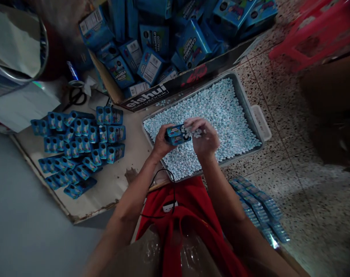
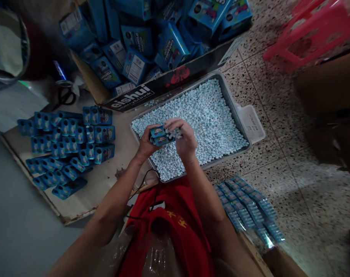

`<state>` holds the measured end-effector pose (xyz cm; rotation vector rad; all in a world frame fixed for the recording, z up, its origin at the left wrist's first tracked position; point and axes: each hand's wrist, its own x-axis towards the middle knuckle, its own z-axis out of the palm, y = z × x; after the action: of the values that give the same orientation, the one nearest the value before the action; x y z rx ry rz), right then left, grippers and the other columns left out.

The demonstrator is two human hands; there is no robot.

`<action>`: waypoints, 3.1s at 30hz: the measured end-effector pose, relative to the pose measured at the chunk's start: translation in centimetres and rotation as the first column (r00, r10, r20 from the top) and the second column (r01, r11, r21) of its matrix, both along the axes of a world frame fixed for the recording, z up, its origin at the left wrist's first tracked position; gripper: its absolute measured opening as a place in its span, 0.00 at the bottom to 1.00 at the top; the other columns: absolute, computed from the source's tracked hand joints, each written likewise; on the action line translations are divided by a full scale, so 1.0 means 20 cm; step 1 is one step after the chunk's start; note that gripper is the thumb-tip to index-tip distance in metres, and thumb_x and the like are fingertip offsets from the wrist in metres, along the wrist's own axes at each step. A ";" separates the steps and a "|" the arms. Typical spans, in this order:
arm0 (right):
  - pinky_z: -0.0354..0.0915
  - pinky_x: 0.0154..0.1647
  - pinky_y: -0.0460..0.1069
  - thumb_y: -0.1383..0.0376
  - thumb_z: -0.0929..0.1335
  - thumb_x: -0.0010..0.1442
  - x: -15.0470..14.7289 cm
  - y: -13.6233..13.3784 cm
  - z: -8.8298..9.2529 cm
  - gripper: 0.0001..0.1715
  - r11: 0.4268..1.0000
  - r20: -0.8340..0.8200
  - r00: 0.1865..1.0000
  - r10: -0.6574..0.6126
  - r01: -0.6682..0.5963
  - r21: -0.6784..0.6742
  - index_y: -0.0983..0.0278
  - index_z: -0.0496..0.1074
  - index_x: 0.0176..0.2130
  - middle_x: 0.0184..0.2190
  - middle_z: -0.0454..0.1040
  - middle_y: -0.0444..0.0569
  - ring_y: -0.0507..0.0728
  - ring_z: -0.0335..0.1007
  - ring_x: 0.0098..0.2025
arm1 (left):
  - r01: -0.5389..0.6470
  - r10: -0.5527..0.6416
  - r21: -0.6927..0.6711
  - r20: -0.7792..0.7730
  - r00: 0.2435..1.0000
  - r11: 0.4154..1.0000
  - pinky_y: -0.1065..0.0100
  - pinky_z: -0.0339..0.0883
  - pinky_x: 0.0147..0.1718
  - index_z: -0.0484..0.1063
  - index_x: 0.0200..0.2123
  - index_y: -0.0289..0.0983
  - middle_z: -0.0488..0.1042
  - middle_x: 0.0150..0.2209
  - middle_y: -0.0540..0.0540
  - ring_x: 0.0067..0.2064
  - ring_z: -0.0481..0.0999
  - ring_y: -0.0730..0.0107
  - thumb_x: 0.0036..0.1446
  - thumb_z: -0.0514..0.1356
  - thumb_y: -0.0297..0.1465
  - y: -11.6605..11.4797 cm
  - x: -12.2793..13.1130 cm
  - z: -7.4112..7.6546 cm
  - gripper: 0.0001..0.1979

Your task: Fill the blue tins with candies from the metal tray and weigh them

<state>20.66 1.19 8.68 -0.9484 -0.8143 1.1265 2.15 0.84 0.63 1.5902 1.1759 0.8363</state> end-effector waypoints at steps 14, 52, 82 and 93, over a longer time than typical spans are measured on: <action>0.62 0.77 0.74 0.45 0.59 0.81 0.65 0.24 -0.44 0.33 0.942 0.915 0.377 0.141 0.233 -0.241 0.57 0.83 0.61 0.71 0.75 0.60 0.72 0.67 0.76 | 0.132 -0.109 -0.205 0.119 0.987 0.970 0.35 0.69 0.74 0.75 0.66 0.44 0.71 0.74 0.34 0.77 0.70 0.32 0.37 0.86 0.53 0.13 -0.23 -0.15 0.54; 0.76 0.58 0.67 0.39 0.51 0.71 0.14 0.10 0.08 0.33 0.917 0.196 0.949 0.247 -0.163 -0.365 0.55 0.67 0.31 0.36 0.71 0.58 0.70 0.77 0.50 | 0.002 -0.007 -0.032 -0.165 0.986 0.999 0.36 0.71 0.72 0.76 0.62 0.45 0.80 0.64 0.40 0.72 0.76 0.38 0.43 0.77 0.24 -0.03 0.04 0.08 0.40; 0.78 0.63 0.69 0.61 0.81 0.51 0.08 -0.07 -0.15 0.43 0.744 0.711 0.320 0.626 -0.516 -0.424 0.55 0.75 0.65 0.61 0.83 0.58 0.75 0.81 0.61 | -0.177 0.215 -0.218 0.159 0.964 0.960 0.47 0.75 0.69 0.66 0.67 0.42 0.76 0.66 0.33 0.68 0.79 0.42 0.43 0.85 0.52 -0.28 -0.12 0.15 0.54; 0.77 0.67 0.67 0.61 0.78 0.63 -0.64 -0.23 -0.25 0.36 0.528 0.731 0.095 0.675 -0.755 -0.389 0.59 0.74 0.68 0.68 0.78 0.62 0.70 0.78 0.66 | -0.789 0.711 -0.010 -0.427 0.558 0.614 0.50 0.78 0.64 0.73 0.64 0.42 0.80 0.61 0.41 0.60 0.83 0.48 0.47 0.83 0.33 -1.13 -0.88 0.38 0.42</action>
<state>7.91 -3.37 3.75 -1.0062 -2.3722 1.4176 -15.43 -21.75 8.27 1.0473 2.2609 0.8996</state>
